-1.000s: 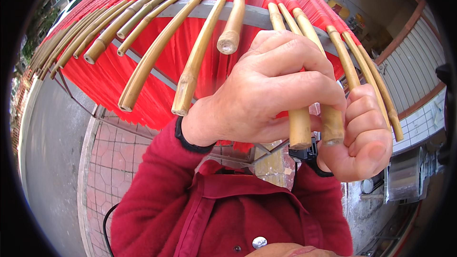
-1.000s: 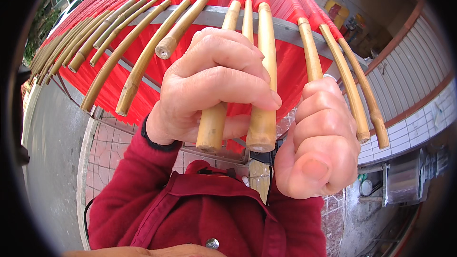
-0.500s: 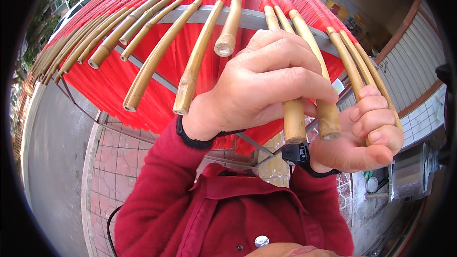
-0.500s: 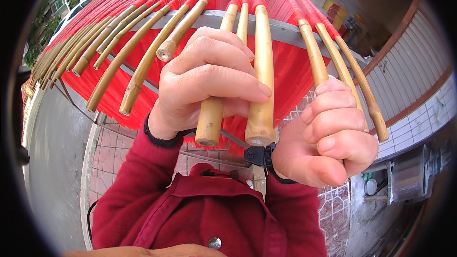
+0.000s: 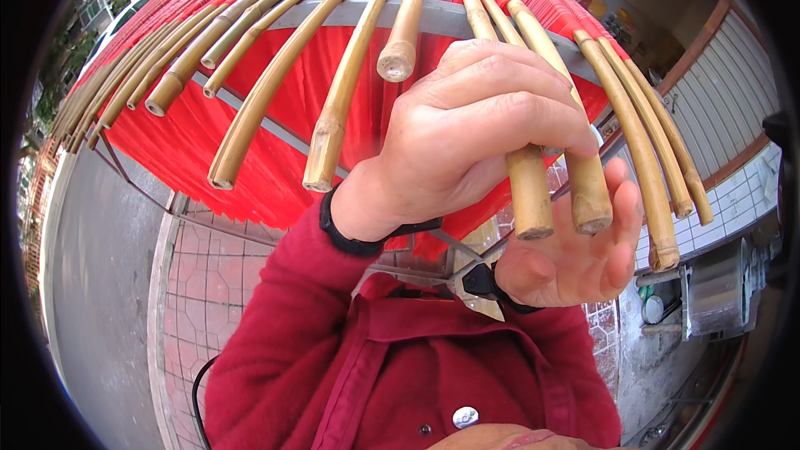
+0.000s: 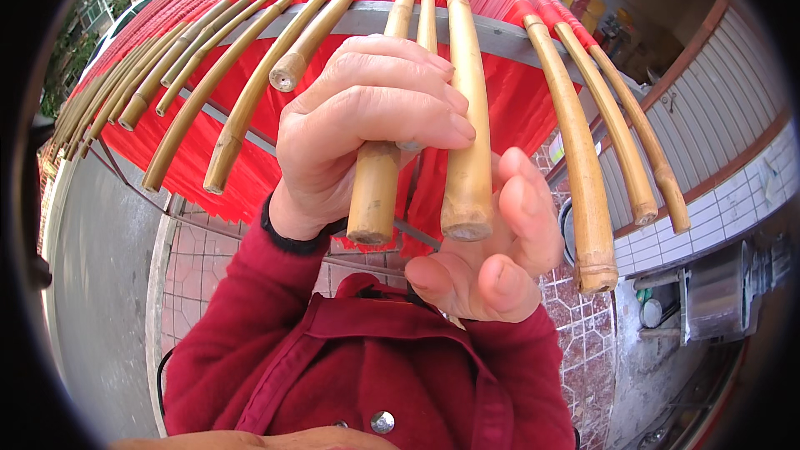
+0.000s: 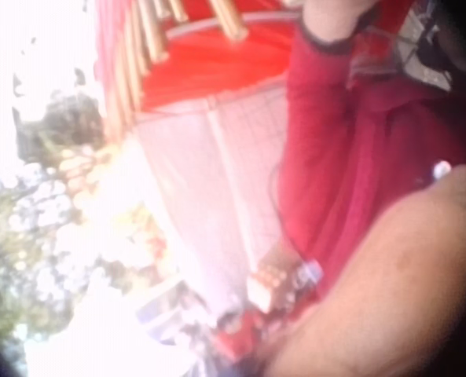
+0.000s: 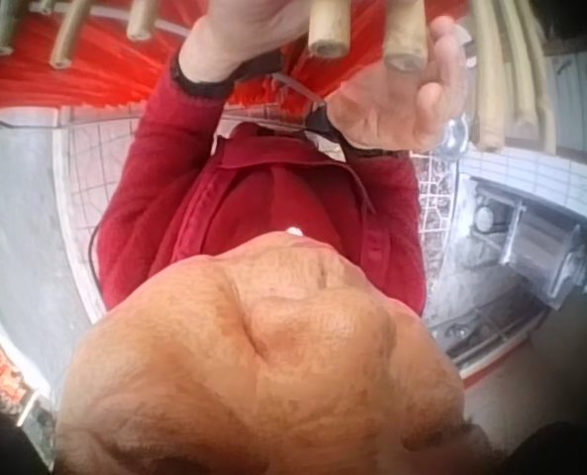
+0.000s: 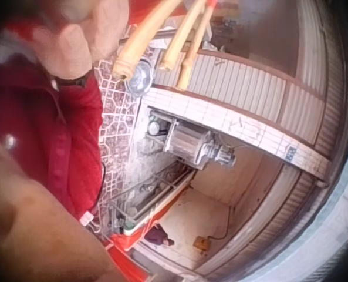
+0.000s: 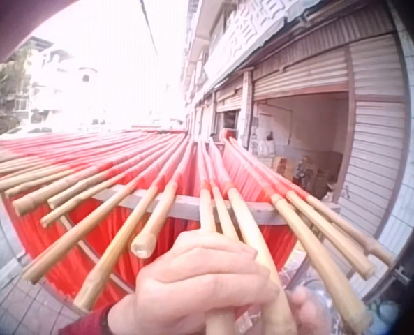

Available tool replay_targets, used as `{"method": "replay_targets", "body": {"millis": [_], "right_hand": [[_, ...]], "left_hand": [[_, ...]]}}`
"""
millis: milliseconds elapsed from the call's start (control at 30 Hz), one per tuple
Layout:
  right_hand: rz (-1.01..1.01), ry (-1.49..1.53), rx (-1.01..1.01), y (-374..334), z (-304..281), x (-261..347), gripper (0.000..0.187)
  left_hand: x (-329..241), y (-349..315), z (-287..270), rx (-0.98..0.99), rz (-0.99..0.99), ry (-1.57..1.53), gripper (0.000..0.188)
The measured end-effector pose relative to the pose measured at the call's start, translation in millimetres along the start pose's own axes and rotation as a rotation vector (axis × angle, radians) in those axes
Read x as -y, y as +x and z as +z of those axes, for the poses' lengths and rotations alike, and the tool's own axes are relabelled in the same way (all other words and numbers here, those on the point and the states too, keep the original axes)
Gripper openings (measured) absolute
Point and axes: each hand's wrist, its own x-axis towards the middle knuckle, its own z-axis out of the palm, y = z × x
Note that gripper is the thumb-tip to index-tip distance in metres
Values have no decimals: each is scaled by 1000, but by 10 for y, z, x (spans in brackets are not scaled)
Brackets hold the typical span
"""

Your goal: The person attaches red fabric to a metal frame and then inserts bamboo ribs into the umbrella structure. They align and secure each rib one at a time, working around the circumference of the umbrella.

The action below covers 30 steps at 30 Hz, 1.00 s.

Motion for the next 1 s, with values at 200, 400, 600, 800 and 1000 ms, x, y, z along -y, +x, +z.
{"method": "replay_targets", "body": {"millis": [200,400,600,800,1000], "right_hand": [[-87,-32,341,526,-7,-180,37],[34,74,109,491,132,-191,31],[48,67,62,491,104,-233,32],[39,33,18,483,129,-248,29],[40,-31,-106,514,63,-307,27]], "left_hand": [[-13,-6,49,-120,20,65,21],[-69,-21,-32,-62,16,157,18],[-103,-51,-100,-72,-25,214,19],[-143,-126,-107,-120,-67,221,22],[-155,-133,-107,-110,-73,248,25]]}}
